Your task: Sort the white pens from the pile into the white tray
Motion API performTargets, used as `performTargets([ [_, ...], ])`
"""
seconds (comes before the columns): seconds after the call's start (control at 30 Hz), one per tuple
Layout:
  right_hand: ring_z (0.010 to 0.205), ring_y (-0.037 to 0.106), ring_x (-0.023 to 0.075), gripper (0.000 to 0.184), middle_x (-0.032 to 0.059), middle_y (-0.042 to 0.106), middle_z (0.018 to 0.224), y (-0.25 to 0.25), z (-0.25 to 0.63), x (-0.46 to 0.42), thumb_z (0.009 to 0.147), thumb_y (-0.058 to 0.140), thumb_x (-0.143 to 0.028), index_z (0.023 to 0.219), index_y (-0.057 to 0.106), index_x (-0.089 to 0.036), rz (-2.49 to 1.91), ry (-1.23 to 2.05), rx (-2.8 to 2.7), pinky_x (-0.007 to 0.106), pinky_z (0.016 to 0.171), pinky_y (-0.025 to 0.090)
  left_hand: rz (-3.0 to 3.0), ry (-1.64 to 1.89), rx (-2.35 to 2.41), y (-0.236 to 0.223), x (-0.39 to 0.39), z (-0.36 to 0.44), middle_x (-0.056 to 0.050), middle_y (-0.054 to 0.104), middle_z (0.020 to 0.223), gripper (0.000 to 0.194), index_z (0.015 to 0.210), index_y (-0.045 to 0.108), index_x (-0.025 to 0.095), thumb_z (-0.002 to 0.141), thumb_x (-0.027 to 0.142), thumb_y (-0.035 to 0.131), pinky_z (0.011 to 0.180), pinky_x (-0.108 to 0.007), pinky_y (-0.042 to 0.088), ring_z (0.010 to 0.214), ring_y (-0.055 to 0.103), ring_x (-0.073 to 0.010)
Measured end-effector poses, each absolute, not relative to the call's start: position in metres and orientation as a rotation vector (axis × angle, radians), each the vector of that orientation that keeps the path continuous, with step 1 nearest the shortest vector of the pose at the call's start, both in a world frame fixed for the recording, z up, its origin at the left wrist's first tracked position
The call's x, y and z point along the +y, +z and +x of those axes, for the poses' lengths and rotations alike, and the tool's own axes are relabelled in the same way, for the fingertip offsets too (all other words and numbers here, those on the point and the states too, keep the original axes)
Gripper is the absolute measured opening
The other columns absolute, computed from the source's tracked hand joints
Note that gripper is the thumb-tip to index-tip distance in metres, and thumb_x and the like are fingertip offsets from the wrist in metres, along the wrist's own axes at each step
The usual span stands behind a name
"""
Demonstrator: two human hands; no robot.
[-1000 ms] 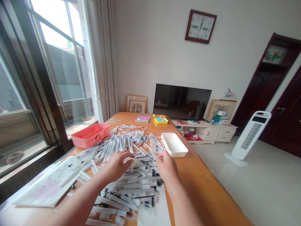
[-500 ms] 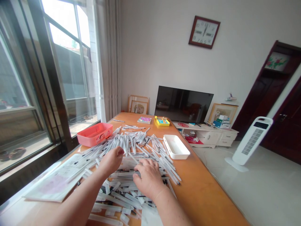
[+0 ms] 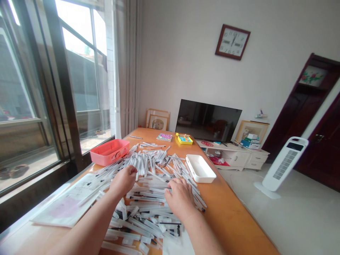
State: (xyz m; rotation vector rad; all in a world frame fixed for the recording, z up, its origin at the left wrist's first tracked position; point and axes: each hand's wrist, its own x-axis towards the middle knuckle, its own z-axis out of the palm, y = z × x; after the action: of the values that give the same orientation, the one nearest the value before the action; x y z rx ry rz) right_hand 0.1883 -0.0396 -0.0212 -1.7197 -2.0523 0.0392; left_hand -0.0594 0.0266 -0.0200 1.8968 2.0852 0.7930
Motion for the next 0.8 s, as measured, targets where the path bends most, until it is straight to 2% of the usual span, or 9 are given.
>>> performTargets([
  [0.13,0.1,0.056,0.0229,0.013,0.0044,0.068,0.099,-0.005,0.187,-0.04,0.088,0.054,-0.026,0.087,0.066,-0.023,-1.708,-0.026,-2.051,0.032,0.088,0.035,1.829,0.884,2.088,-0.014,0.025,-0.062,-0.009,0.073,0.098,0.023,0.095,0.063,0.026,0.085,0.025,0.043,0.07,-0.033,0.043,0.089,0.066,-0.027],
  [0.33,0.099,0.058,0.023,0.015,0.0055,0.069,0.097,0.015,0.174,-0.023,0.088,0.053,-0.024,0.087,0.067,-0.024,-1.702,0.026,-2.092,0.03,0.082,0.036,1.775,0.987,2.028,-0.013,0.024,-0.059,-0.008,0.073,0.097,0.023,0.094,0.064,0.026,0.085,0.025,0.043,0.07,-0.033,0.042,0.091,0.066,-0.0264],
  [0.47,0.086,0.062,0.0189,0.018,0.0035,0.071,0.088,0.01,0.158,0.01,0.088,0.052,-0.024,0.081,0.069,-0.023,-1.837,0.23,-2.053,0.026,0.071,0.037,1.747,1.008,1.975,-0.018,0.027,-0.058,-0.008,0.073,0.092,0.023,0.091,0.065,0.026,0.084,0.026,0.044,0.068,-0.032,0.04,0.087,0.066,-0.0264],
  [0.57,0.077,0.063,0.0194,0.016,0.0046,0.072,0.082,-0.001,0.145,0.043,0.084,0.057,-0.026,0.08,0.072,-0.022,-1.937,0.271,-2.009,0.026,0.064,0.037,1.628,1.164,1.901,-0.025,0.034,-0.06,-0.007,0.073,0.087,0.02,0.087,0.067,0.024,0.08,0.024,0.048,0.069,-0.032,0.04,0.084,0.065,-0.0253],
  [0.7,0.079,0.067,0.0233,0.015,0.0097,0.074,0.09,-0.01,0.129,0.08,0.08,0.063,-0.028,0.085,0.075,-0.022,-2.054,0.291,-1.956,0.028,0.066,0.042,1.443,1.393,1.784,-0.031,0.043,-0.065,-0.007,0.072,0.085,0.018,0.086,0.066,0.022,0.076,0.022,0.051,0.071,-0.031,0.041,0.082,0.064,-0.0232],
  [0.8,0.088,0.069,0.0275,0.022,0.0145,0.074,0.1,-0.014,0.121,0.097,0.081,0.063,-0.034,0.092,0.077,-0.021,-2.105,0.274,-1.939,0.031,0.072,0.046,1.391,1.46,1.77,-0.032,0.046,-0.067,-0.006,0.072,0.088,0.021,0.089,0.065,0.021,0.076,0.022,0.048,0.071,-0.03,0.042,0.08,0.064,-0.0216],
])
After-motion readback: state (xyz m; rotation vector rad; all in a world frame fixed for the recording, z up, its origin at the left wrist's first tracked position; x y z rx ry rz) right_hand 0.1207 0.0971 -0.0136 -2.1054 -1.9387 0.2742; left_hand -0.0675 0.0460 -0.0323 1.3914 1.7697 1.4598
